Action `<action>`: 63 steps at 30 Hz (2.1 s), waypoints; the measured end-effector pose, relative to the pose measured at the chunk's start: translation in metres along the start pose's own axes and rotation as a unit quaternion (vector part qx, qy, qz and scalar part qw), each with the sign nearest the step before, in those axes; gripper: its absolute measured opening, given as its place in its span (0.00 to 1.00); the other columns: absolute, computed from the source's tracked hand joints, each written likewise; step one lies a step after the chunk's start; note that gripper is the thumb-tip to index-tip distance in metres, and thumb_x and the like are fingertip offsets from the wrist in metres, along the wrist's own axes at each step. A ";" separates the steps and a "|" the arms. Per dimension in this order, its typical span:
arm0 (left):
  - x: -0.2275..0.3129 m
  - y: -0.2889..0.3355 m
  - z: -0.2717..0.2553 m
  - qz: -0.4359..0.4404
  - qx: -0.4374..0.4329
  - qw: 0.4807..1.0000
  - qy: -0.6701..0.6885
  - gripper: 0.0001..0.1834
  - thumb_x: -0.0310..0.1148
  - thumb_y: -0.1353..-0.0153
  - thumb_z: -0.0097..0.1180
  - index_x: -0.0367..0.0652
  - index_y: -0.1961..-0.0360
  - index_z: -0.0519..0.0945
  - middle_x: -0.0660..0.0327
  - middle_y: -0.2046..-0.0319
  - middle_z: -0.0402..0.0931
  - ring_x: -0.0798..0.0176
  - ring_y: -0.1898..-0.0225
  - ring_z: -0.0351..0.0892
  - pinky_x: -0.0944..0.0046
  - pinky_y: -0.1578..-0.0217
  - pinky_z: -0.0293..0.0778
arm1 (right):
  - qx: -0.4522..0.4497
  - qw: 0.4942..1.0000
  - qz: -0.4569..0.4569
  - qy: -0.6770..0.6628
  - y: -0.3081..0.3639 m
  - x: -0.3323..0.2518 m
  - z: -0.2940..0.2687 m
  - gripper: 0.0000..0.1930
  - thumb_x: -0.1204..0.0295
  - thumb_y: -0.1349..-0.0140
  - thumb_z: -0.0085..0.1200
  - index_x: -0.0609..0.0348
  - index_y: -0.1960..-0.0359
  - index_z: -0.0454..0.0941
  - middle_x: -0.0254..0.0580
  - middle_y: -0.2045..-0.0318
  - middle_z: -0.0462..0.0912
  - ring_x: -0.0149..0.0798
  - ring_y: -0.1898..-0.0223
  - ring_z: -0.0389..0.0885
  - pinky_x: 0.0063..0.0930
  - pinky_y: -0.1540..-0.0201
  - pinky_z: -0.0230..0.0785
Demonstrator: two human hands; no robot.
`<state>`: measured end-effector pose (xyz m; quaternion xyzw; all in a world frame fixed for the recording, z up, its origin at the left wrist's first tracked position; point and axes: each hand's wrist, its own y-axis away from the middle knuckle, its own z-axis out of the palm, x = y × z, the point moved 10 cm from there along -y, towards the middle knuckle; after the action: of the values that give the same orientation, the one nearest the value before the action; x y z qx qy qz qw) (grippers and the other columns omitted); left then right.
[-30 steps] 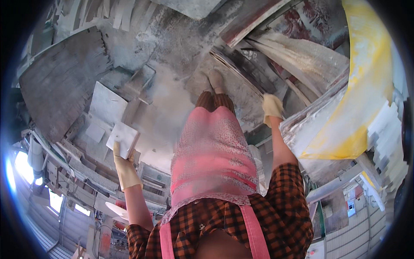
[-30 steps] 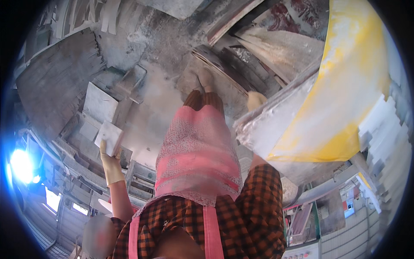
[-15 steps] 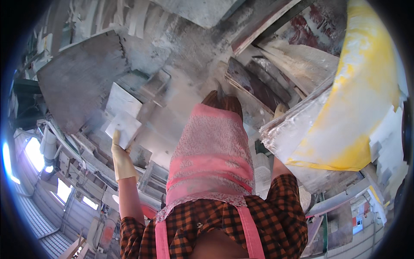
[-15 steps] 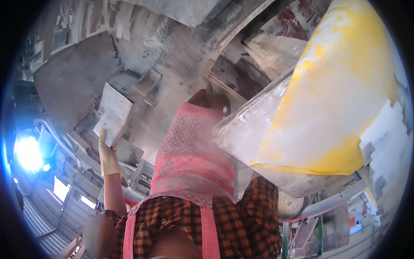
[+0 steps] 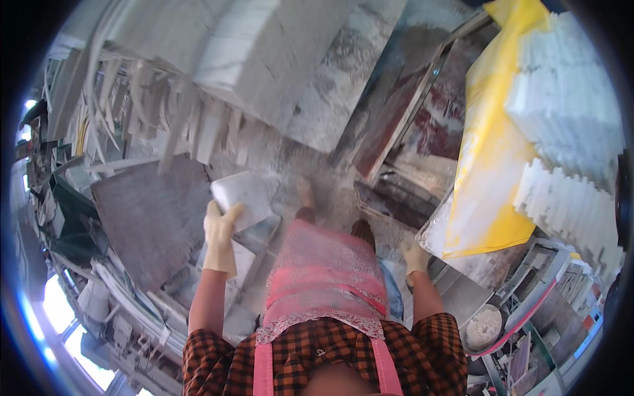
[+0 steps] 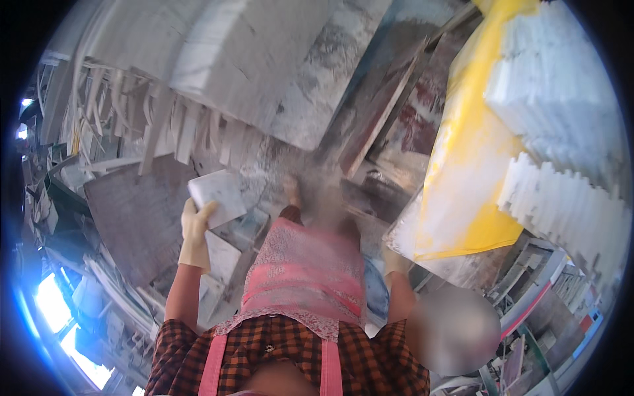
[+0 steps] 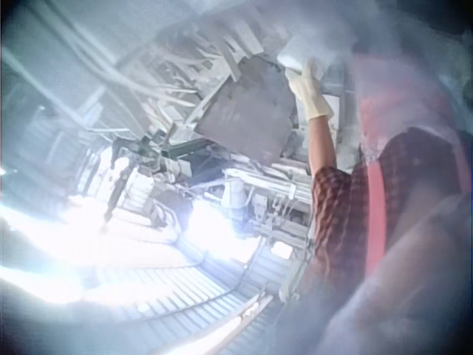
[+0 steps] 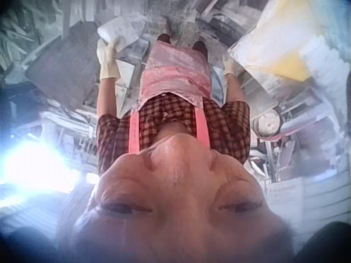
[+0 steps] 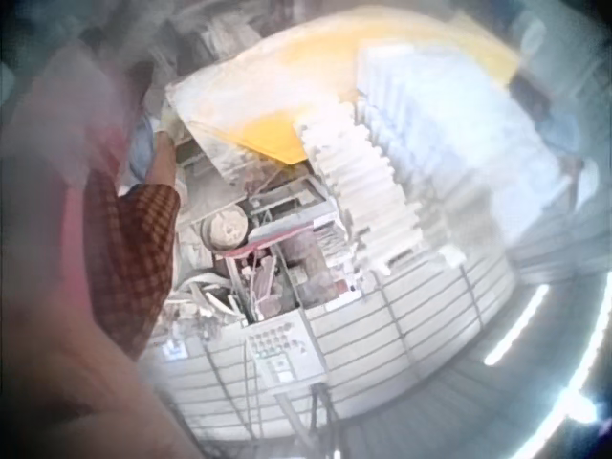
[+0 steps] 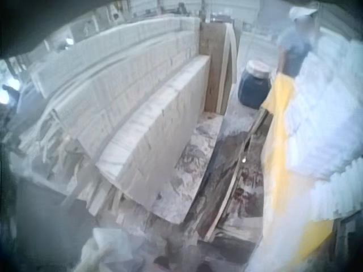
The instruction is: The person repeatedly picks up white rectangular boards from a conveyor belt and stacks them into a large bundle. The person wears gloves and an apron while performing the task in a factory setting.
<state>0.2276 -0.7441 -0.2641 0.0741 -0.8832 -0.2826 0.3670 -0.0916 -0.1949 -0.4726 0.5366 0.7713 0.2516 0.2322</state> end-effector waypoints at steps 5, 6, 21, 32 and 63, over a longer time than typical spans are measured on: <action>0.127 -0.031 0.021 0.114 -0.074 0.965 -0.224 0.46 0.57 0.56 0.72 0.34 0.42 0.76 0.38 0.52 0.83 0.37 0.49 0.83 0.48 0.48 0.77 | -0.044 0.932 -0.168 -0.318 0.015 -0.219 -0.062 0.20 0.62 0.29 0.56 0.63 0.43 0.81 0.53 0.46 0.86 0.47 0.41 0.82 0.35 0.36 0.70; 0.158 -0.027 0.025 0.154 -0.090 0.962 -0.207 0.47 0.58 0.56 0.72 0.35 0.42 0.75 0.40 0.52 0.84 0.38 0.48 0.83 0.48 0.46 0.77 | -0.032 0.912 -0.209 -0.351 0.017 -0.261 -0.086 0.19 0.64 0.28 0.55 0.64 0.43 0.81 0.52 0.46 0.85 0.46 0.42 0.83 0.34 0.37 0.70; 0.587 0.014 -0.015 0.558 0.000 0.773 -0.301 0.41 0.58 0.58 0.67 0.32 0.53 0.78 0.40 0.63 0.84 0.39 0.58 0.86 0.49 0.55 0.79 | 0.159 0.787 -0.242 -0.545 -0.036 -0.392 -0.426 0.19 0.67 0.23 0.49 0.66 0.38 0.77 0.47 0.43 0.85 0.36 0.40 0.81 0.29 0.35 0.68; 0.923 -0.112 0.092 0.600 0.091 0.597 -0.524 0.33 0.54 0.55 0.68 0.37 0.56 0.79 0.45 0.63 0.84 0.42 0.60 0.84 0.47 0.58 0.78 | 0.060 0.821 -0.238 -0.516 -0.286 -0.474 -0.539 0.21 0.64 0.25 0.51 0.70 0.42 0.78 0.52 0.48 0.87 0.39 0.43 0.84 0.28 0.40 0.71; 1.185 -0.299 0.229 0.627 -0.065 0.538 -0.560 0.19 0.26 0.45 0.69 0.37 0.52 0.81 0.49 0.56 0.83 0.45 0.53 0.85 0.50 0.54 0.82 | -0.065 0.860 -0.244 -0.443 -0.425 -0.543 -0.713 0.17 0.69 0.26 0.50 0.69 0.43 0.79 0.47 0.53 0.88 0.38 0.47 0.85 0.29 0.42 0.73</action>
<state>-0.8065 -1.2913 0.1583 -0.6956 -0.7087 -0.0208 -0.1155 -0.6701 -0.9333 -0.1495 0.3700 0.6750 -0.0276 0.6377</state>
